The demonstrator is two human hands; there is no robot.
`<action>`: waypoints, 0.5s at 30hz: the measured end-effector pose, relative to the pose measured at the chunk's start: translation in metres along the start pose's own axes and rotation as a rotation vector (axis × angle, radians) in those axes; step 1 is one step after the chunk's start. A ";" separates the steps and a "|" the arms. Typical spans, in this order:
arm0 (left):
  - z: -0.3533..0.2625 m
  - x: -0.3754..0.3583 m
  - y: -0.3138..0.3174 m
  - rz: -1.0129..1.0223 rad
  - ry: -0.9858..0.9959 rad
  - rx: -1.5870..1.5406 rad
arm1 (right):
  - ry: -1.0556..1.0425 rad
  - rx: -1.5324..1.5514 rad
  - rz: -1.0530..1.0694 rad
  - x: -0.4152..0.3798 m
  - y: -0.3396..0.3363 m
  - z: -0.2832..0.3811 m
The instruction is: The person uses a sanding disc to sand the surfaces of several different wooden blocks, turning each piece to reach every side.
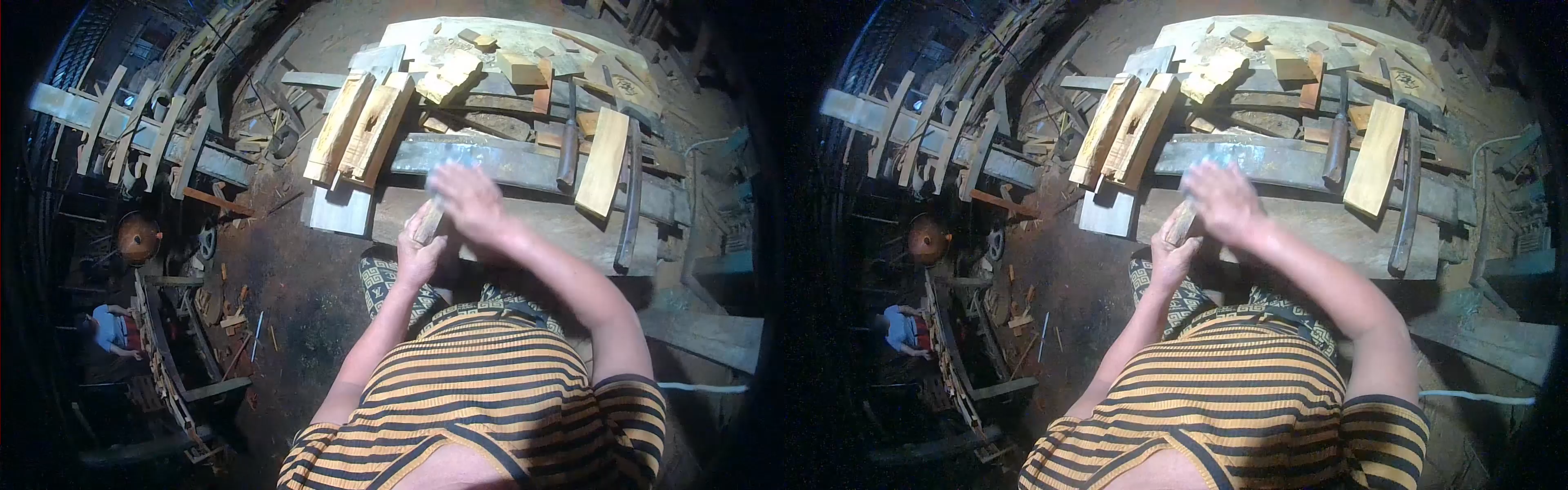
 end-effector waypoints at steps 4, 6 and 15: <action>-0.009 -0.011 -0.004 0.019 -0.025 -0.015 | -0.208 0.139 0.139 -0.036 0.016 0.068; 0.013 -0.008 0.001 0.010 -0.059 -0.094 | -0.227 0.031 0.128 -0.027 0.009 0.050; 0.023 -0.008 -0.009 -0.241 -0.445 -0.657 | 0.231 0.374 -0.230 0.008 -0.028 -0.038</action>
Point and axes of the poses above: each hand's wrist, its own x-axis towards the middle knuckle, its own y-axis out of the palm, z = x × y, the point moved 6 cm from there along x, towards the middle knuckle, and after that the axes turned 12 degrees about x, right-handed, at the moved point
